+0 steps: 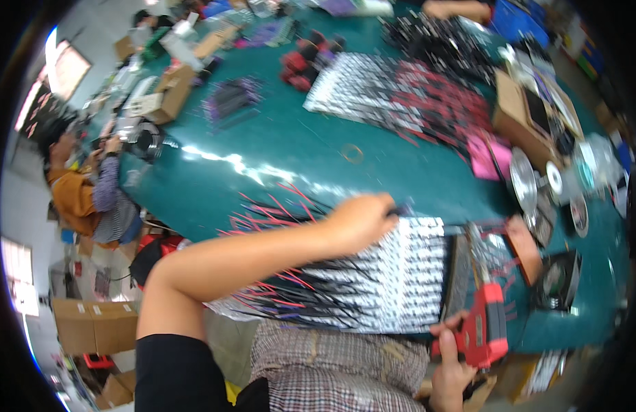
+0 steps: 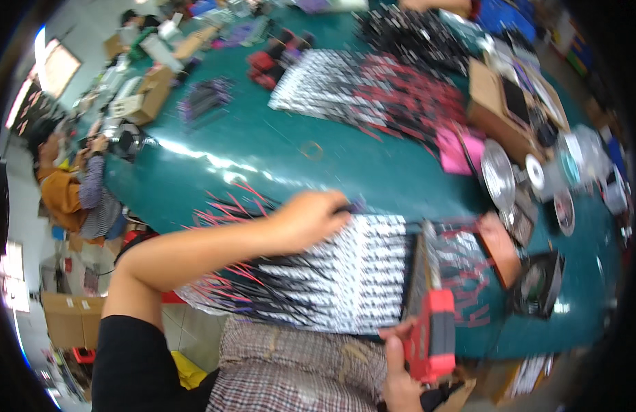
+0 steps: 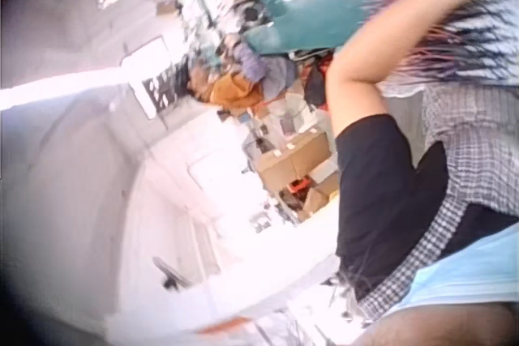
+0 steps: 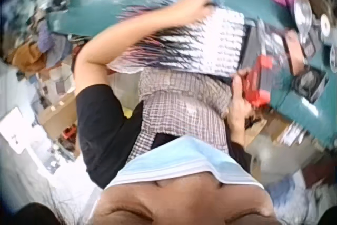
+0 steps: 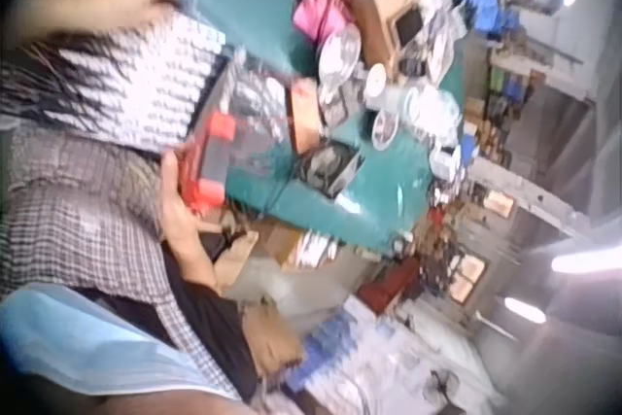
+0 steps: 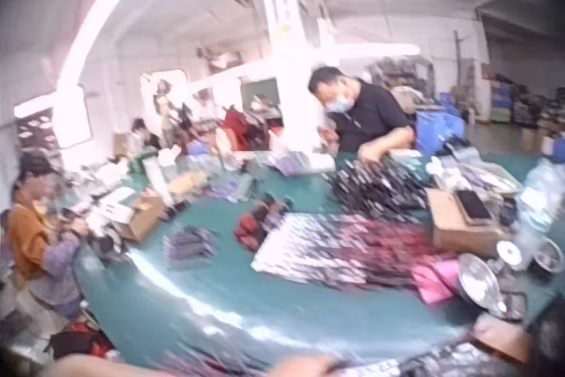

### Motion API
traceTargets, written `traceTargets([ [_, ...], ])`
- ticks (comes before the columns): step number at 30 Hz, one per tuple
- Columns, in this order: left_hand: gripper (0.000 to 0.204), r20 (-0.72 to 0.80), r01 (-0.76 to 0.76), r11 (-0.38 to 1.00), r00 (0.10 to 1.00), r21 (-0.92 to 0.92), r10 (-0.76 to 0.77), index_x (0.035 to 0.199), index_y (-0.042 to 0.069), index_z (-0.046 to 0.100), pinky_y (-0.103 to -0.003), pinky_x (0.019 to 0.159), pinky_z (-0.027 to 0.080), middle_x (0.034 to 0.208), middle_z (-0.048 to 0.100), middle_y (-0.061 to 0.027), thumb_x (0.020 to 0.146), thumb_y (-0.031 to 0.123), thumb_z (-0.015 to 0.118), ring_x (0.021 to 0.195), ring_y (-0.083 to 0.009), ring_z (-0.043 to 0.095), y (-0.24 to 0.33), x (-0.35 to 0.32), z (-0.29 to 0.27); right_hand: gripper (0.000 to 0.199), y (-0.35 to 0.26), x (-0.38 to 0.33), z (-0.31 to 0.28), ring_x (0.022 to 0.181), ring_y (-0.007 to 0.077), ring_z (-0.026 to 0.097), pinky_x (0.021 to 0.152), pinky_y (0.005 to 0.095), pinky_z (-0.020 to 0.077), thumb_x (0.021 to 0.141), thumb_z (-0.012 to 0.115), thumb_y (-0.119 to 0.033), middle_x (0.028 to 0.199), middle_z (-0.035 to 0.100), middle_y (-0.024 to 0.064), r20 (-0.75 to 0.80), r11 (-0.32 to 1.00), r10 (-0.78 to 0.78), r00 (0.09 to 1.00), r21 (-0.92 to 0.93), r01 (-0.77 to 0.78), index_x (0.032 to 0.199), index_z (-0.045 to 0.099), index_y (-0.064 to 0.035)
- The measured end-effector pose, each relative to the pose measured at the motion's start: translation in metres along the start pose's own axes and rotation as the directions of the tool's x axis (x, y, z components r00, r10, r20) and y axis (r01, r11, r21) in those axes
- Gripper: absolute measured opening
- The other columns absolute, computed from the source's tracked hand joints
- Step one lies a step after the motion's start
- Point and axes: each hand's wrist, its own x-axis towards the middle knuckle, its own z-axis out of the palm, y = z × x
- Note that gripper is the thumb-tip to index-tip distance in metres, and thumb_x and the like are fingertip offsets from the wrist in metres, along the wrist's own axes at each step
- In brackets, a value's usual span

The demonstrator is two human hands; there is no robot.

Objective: The person solders wires onto circuit board strips using a soldering iron, then places sleeves onto the wires and heats them with the soldering iron.

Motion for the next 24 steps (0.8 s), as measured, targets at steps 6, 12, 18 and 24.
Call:
traceTargets([
  [6, 0.03, 0.22, 0.215, 0.976, 0.954, -0.039, -0.201, 0.1, -0.003, 0.068, -0.048, 0.079, 0.053, 0.081, 0.072, -0.0206, 0.096, 0.027, 0.063, 0.081, -0.0379, 0.071, 0.024, 0.007, -0.043, 0.046, 0.004, 0.013, 0.003, 0.084, 0.017, 0.065, 0.084, 0.0352, 0.0535, 0.095, 0.062, 0.002, 0.099, 0.058, 0.0083, 0.116, 0.985, -0.114, 0.987, -0.119, 0.128, 0.138, 0.046, 0.001],
  [12, 0.028, 0.131, 0.004, 0.989, 0.991, 0.15, -0.024, 0.1, -0.003, 0.067, -0.048, 0.076, 0.051, 0.087, 0.069, -0.0251, 0.09, 0.023, 0.07, 0.082, -0.0442, 0.066, 0.015, 0.006, -0.027, 0.049, 0.008, 0.004, 0.009, 0.061, 0.0089, 0.051, 0.058, 0.0268, 0.0486, 0.094, 0.063, 0.001, 0.091, 0.055, 0.0068, 0.047, 0.99, 0.128, 0.991, -0.061, -0.125, 0.139, 0.045, 0.0019],
  [18, 0.028, 0.064, 0.016, 0.989, 0.998, 0.145, -0.026, 0.099, -0.002, 0.066, -0.049, 0.076, 0.05, 0.087, 0.069, -0.0246, 0.086, 0.022, 0.073, 0.083, -0.0442, 0.066, 0.007, 0.003, -0.026, 0.047, 0.019, 0.009, 0.005, 0.056, 0.0074, 0.047, 0.054, 0.026, 0.0458, 0.095, 0.06, 0.003, 0.086, 0.054, 0.0056, 0.159, 0.988, 0.067, 0.985, -0.146, -0.043, 0.139, 0.044, 0.0035],
  [24, 0.028, 0.066, 0.065, 0.996, 0.995, 0.053, -0.068, 0.099, -0.002, 0.063, -0.049, 0.074, 0.049, 0.085, 0.068, -0.0249, 0.088, 0.022, 0.072, 0.081, -0.0447, 0.065, 0.009, 0.003, -0.029, 0.047, 0.021, 0.013, 0.009, 0.054, 0.0072, 0.046, 0.053, 0.0256, 0.0444, 0.095, 0.057, 0.005, 0.084, 0.054, 0.0058, 0.2, 0.972, 0.041, 0.979, -0.234, 0.007, 0.14, 0.043, 0.0043],
])
